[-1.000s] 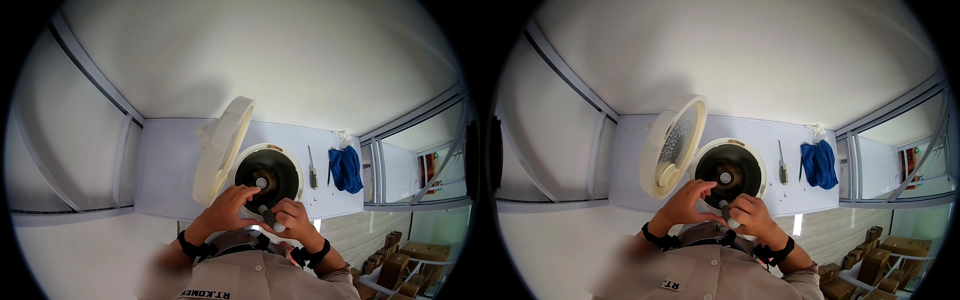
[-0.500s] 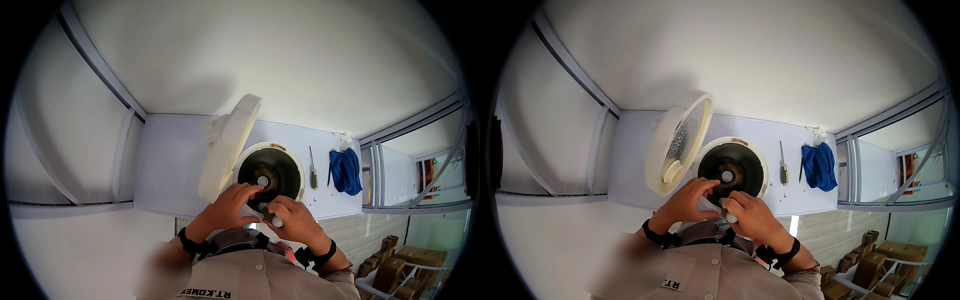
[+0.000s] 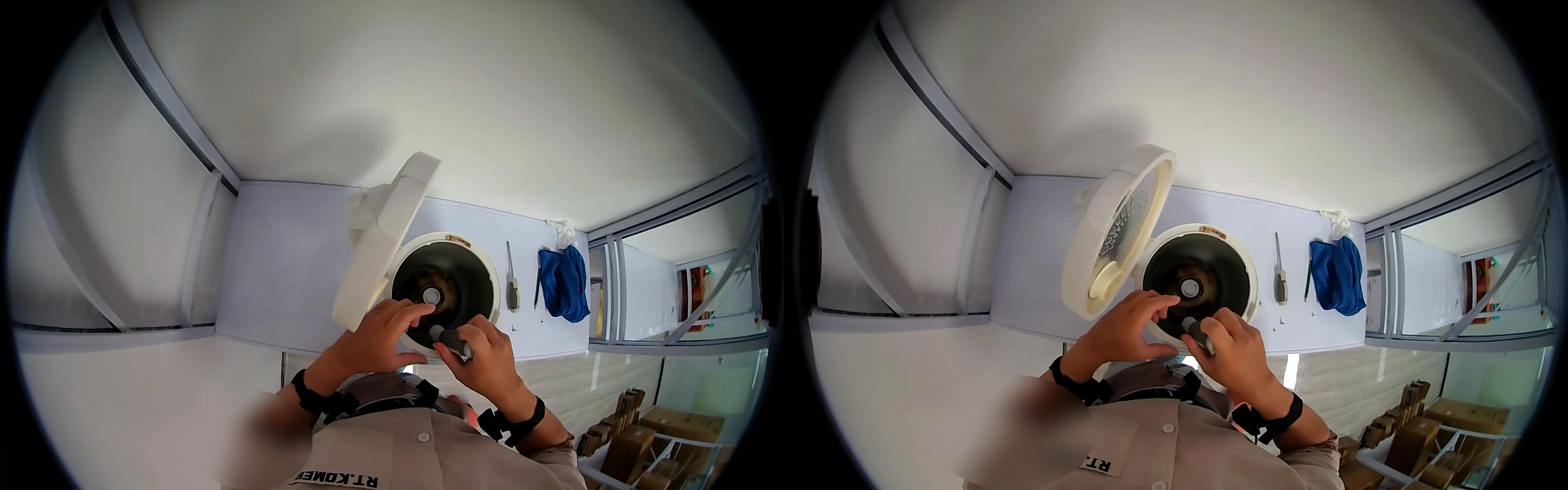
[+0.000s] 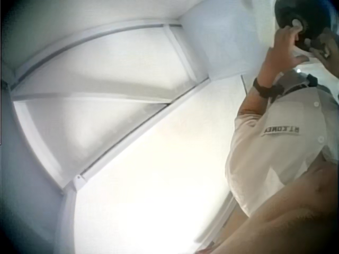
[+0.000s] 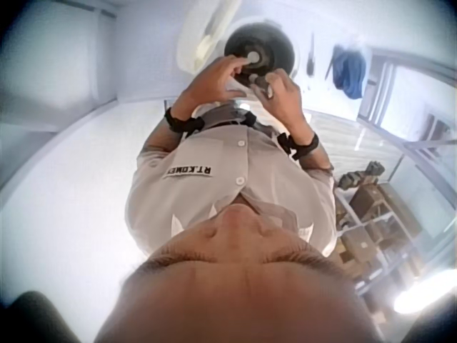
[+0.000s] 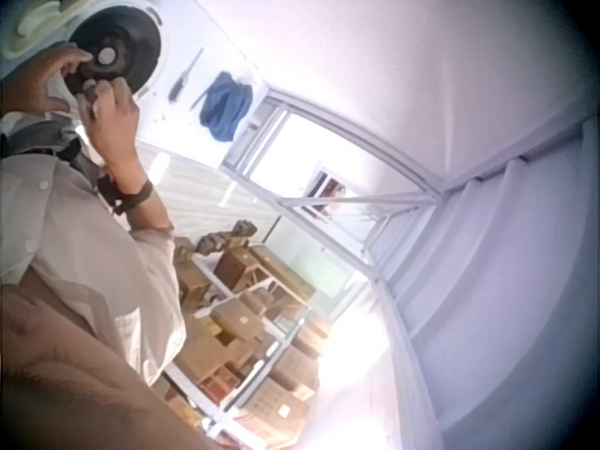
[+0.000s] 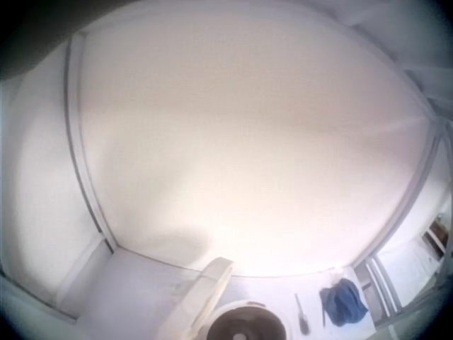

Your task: The person disassembles a white rice cooker by removing the lid and using a screwdriver to unscrew the base. They then remove the inner pot and manipulate a small white component inside the cooker's heating element area.

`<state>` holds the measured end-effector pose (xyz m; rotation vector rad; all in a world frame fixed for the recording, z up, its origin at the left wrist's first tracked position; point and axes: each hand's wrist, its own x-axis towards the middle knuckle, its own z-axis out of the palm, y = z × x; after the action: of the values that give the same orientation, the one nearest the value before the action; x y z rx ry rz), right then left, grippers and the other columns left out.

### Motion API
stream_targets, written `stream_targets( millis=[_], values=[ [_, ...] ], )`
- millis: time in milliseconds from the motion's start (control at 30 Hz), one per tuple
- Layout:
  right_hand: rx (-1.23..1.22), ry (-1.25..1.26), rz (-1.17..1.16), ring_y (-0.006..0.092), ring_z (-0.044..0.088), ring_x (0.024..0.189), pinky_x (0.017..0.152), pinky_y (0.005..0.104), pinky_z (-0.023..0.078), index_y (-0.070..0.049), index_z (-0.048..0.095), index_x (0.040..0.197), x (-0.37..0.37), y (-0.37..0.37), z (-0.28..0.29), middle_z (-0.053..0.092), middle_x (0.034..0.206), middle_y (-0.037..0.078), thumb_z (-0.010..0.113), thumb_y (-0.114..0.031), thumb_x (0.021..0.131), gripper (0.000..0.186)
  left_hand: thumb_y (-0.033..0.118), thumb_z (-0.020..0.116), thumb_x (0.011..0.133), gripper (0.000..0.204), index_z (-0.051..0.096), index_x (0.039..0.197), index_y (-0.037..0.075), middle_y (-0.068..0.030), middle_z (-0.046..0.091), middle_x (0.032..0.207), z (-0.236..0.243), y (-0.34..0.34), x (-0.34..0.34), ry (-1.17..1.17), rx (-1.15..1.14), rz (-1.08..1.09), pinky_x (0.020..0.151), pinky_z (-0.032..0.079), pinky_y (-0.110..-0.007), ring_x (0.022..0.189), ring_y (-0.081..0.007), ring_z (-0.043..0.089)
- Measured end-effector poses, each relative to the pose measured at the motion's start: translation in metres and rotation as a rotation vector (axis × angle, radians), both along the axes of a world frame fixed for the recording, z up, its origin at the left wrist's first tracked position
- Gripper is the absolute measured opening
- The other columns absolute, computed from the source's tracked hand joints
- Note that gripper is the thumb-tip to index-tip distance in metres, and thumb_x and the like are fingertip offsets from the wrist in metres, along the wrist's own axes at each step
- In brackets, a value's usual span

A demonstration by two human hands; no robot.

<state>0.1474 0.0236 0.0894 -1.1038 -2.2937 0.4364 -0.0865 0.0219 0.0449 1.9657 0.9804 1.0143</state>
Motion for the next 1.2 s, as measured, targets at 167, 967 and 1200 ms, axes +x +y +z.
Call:
stream_targets(
  millis=[167,967,1200],
  values=[
    [0.031,-0.009,0.073,0.0276,0.062,0.07,0.053,0.0376,0.049,-0.008,0.053,0.097,-0.012,0.002,0.009,0.056,0.083,0.008,0.088,-0.009,0.073,0.042,0.02,0.094,0.07,0.08,0.056,0.14,0.007,-0.0069,0.061,0.1,0.0,0.001,0.0,-0.01,0.005,0.003,0.082,0.052,-0.035,0.09,-0.0245,0.059],
    [0.092,0.017,0.18,0.0299,0.065,0.07,0.052,0.0364,0.052,-0.009,0.046,0.098,0.001,-0.004,0.001,0.061,0.091,0.013,0.09,-0.006,0.072,0.051,0.024,0.094,0.073,0.078,0.057,0.139,0.007,-0.007,0.061,0.099,0.0,0.002,0.0,-0.01,0.017,0.002,0.079,0.053,-0.034,0.09,-0.0239,0.059],
    [0.148,0.006,0.217,0.0305,0.065,0.071,0.055,0.037,0.053,-0.007,0.048,0.096,0.001,-0.006,-0.001,0.06,0.093,0.013,0.091,-0.008,0.071,0.05,0.024,0.093,0.073,0.077,0.057,0.139,0.007,-0.0071,0.061,0.099,0.0,0.002,0.001,-0.015,0.039,0.005,0.08,0.053,-0.035,0.09,-0.0241,0.059]
  ],
)
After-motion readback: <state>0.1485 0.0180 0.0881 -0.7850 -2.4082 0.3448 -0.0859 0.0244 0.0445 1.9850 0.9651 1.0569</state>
